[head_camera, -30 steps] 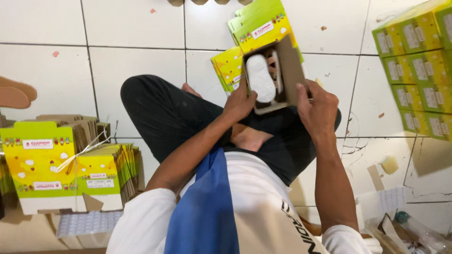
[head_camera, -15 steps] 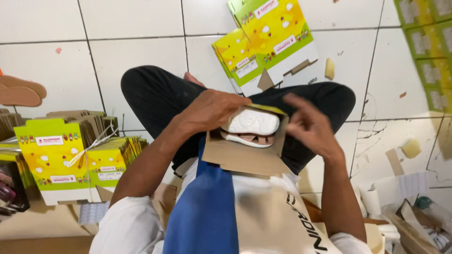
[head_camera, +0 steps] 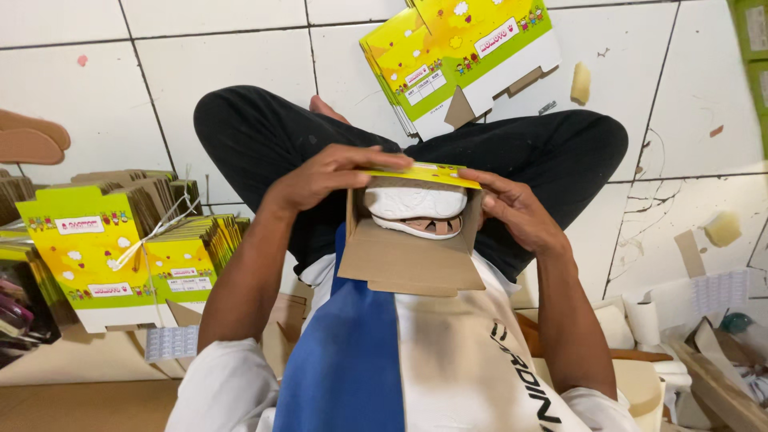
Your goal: The person sits on the workshop floor and packs pairs of decorative sandals into printed shoe boxes. They open a box, place a pair of sandals inside with tissue, close the lid, and set the finished box aside, repeating with more pairs.
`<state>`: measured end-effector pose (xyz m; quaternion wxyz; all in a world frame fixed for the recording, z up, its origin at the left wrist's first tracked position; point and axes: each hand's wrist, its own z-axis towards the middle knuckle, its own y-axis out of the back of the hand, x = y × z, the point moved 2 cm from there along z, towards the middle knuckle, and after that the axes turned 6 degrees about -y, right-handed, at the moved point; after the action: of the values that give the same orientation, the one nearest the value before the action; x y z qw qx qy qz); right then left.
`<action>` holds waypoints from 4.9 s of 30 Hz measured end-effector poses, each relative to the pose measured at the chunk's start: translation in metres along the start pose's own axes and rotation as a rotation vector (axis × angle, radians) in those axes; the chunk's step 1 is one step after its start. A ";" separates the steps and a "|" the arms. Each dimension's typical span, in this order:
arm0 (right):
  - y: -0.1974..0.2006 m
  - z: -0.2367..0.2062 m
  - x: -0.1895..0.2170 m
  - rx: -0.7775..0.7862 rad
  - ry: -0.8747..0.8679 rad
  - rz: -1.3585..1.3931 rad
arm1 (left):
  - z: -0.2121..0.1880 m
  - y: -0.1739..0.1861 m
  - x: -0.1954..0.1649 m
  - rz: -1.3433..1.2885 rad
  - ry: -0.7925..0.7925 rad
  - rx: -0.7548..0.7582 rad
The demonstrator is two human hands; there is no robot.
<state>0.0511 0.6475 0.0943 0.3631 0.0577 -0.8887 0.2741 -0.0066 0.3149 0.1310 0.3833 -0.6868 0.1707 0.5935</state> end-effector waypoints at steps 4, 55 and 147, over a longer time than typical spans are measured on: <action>-0.003 0.006 -0.008 -0.007 0.045 -0.057 | -0.024 0.007 0.011 0.120 0.063 0.055; -0.068 0.022 0.038 -0.364 0.433 -0.594 | -0.015 -0.004 0.047 -0.100 0.209 -0.204; -0.047 0.027 0.010 -0.341 0.401 -0.566 | 0.039 0.003 0.031 0.405 0.621 0.328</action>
<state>0.0413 0.5948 0.1058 0.5954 0.1847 -0.7817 0.0174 -0.0279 0.3489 0.1003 0.2931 -0.7156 0.5028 0.3862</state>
